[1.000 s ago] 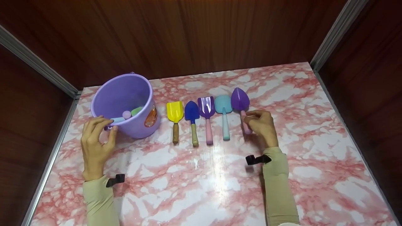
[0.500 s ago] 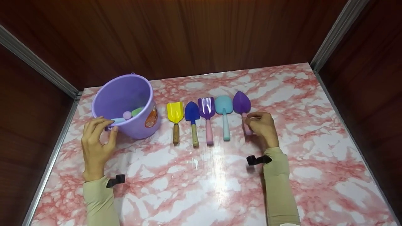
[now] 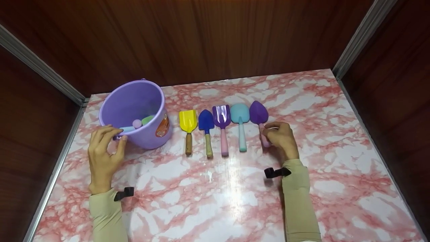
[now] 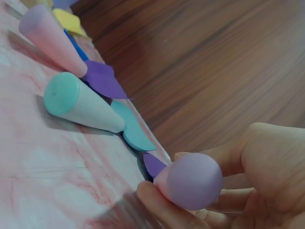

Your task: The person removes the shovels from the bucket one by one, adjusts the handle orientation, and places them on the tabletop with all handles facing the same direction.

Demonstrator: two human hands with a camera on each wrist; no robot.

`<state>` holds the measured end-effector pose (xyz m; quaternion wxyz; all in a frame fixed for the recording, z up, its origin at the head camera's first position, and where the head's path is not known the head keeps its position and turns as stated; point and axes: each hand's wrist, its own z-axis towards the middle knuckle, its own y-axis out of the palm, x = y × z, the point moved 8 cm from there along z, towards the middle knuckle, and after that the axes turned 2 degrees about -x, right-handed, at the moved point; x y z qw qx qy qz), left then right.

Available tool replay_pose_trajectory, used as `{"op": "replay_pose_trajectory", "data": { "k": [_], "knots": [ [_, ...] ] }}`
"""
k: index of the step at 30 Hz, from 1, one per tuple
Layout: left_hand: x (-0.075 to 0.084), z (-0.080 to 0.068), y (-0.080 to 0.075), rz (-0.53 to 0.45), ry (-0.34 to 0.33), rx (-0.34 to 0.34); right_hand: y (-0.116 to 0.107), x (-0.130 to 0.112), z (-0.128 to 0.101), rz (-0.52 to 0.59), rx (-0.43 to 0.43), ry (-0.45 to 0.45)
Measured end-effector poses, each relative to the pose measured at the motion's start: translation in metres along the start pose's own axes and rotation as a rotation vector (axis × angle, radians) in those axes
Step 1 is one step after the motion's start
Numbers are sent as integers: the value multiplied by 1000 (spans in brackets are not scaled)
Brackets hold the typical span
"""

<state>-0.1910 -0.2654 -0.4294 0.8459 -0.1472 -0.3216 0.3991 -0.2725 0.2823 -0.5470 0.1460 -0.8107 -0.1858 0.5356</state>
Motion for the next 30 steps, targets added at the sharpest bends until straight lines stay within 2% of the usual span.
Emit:
{"op": "replay_pose_trajectory", "data": {
  "k": [3, 6, 11, 14, 30],
  "knots": [
    [1, 0, 0, -1, 4, 0, 1, -3, -1, -16, 11, -31],
    [1, 0, -1, 0, 4, 1, 2, -5, -1, -79, 31, -48],
    [0, -1, -1, 0, 1, 2, 1, -5, 0, -204, 42, -32],
    [0, -1, -1, -1, -1, 2, 1, -4, 0, -236, 40, -34],
    [0, -1, 0, -6, 7, 6, 1, -2, -3, -225, 45, -55]
  ]
}}
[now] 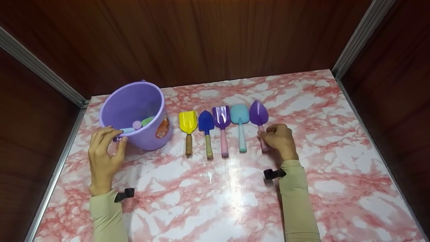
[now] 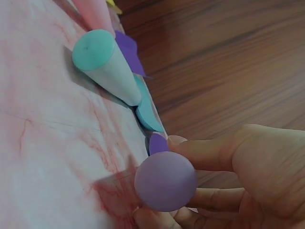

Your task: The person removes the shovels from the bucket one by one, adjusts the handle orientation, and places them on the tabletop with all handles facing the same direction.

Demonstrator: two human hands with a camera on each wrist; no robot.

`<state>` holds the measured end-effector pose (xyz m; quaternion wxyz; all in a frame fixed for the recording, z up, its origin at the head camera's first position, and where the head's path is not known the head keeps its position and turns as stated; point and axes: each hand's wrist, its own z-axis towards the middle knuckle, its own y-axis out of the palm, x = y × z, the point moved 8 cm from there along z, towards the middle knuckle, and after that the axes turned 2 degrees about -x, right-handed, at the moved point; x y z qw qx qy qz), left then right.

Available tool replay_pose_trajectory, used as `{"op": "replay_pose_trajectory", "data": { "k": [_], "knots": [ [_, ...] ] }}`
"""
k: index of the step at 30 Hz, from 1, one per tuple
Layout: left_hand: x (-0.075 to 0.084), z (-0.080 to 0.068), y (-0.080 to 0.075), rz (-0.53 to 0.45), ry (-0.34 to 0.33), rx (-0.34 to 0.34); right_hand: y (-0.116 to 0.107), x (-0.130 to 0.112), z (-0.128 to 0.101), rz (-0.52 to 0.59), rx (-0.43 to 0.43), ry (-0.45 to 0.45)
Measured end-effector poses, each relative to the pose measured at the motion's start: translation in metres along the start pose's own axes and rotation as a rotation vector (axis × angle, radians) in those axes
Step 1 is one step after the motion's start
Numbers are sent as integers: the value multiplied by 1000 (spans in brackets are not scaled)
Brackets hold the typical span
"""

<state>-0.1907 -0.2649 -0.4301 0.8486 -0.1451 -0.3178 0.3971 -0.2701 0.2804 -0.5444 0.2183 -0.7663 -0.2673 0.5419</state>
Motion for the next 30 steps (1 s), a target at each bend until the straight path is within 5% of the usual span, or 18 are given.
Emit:
{"op": "replay_pose_trajectory", "data": {
  "k": [8, 19, 30],
  "knots": [
    [1, 3, 4, 2, 7, -12, -12, -28, -11, 4, 141, -80],
    [2, 2, -1, 30, -12, -6, 8, -177, 4, -152, 235, -470],
    [5, 1, -1, 45, -2, -9, 58, -300, 5, -221, 107, -676]
  ]
}}
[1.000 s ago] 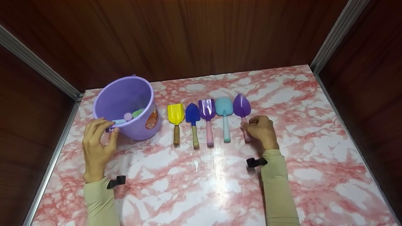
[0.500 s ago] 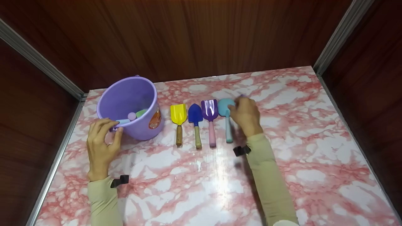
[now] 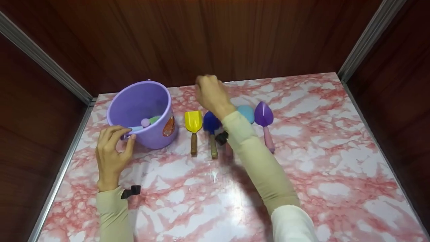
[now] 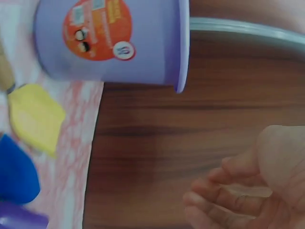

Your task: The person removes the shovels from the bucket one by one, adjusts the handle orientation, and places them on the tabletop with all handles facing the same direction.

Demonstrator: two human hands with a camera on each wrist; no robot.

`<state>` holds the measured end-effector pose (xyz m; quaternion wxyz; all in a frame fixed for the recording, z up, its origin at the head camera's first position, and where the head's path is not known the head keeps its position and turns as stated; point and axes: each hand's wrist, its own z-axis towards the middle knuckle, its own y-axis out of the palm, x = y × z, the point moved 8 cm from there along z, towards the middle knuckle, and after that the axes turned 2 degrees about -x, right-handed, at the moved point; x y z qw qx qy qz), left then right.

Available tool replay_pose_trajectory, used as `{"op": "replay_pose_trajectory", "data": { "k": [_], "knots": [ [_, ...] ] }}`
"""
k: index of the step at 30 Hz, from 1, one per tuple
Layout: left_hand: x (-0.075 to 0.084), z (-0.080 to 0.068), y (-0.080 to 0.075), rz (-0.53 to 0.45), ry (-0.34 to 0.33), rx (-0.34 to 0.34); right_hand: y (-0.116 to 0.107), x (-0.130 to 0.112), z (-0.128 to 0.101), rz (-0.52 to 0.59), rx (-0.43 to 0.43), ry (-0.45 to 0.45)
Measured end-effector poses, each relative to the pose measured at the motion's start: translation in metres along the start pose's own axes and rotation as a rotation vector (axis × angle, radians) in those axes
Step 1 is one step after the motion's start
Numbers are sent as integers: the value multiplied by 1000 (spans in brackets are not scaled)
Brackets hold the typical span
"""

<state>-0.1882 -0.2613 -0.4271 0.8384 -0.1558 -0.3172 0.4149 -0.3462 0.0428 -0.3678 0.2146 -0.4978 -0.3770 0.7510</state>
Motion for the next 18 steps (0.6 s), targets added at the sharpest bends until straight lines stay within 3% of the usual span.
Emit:
{"op": "replay_pose_trajectory", "data": {
  "k": [7, 12, 15, 18],
  "knots": [
    [0, 1, 0, 5, -2, -8, 35, -64, 31, 48, -150, -130],
    [0, 1, -1, 6, -8, -24, 77, -110, 39, -7, -398, -217],
    [0, 1, 0, 5, -11, -31, 102, -123, 38, -90, -550, -182],
    [1, 1, 1, 6, -6, -33, 120, -129, 39, -193, -648, -128]
  ]
}}
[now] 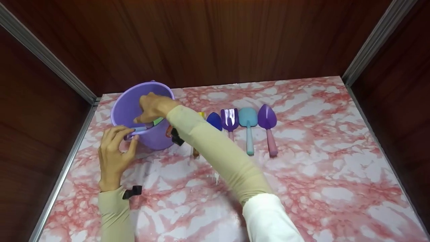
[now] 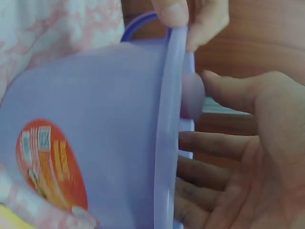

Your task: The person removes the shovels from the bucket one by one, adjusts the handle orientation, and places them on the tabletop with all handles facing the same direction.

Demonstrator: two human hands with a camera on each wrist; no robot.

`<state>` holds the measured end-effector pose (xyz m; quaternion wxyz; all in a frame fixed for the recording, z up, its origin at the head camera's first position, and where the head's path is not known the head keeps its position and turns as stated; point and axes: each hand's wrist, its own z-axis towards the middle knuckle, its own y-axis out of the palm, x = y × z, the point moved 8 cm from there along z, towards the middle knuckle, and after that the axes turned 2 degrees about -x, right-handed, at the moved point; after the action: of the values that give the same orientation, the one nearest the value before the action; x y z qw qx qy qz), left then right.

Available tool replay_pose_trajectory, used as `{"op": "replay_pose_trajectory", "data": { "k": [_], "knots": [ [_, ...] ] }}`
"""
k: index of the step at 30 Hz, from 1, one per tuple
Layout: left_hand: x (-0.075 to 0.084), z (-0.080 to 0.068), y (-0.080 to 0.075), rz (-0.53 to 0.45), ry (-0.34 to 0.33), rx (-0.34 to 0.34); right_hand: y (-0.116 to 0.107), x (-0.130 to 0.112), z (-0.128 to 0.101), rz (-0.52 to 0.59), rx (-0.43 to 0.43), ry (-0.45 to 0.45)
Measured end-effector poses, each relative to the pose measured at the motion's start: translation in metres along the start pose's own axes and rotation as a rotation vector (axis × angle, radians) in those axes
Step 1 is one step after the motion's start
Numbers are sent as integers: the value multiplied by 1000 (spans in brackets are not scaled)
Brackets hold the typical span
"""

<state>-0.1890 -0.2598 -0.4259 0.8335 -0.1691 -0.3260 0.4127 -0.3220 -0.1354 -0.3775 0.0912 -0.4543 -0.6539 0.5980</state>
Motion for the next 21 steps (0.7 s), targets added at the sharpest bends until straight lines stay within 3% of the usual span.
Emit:
{"op": "replay_pose_trajectory", "data": {
  "k": [4, 8, 12, 17, 21],
  "knots": [
    [-1, 1, -2, 0, -3, -5, 10, -5, 12, -117, -117, 74],
    [-2, 2, -4, -2, -7, -3, 16, -10, 18, -216, -199, 91],
    [-2, 2, -4, 3, -6, -3, 20, -17, 21, -257, -229, 109],
    [-2, 1, -3, 13, 2, -6, 27, -28, 23, -369, -268, 201],
    [-2, 1, -3, 8, -8, -7, 33, -39, 25, -470, -239, 283]
  ]
}}
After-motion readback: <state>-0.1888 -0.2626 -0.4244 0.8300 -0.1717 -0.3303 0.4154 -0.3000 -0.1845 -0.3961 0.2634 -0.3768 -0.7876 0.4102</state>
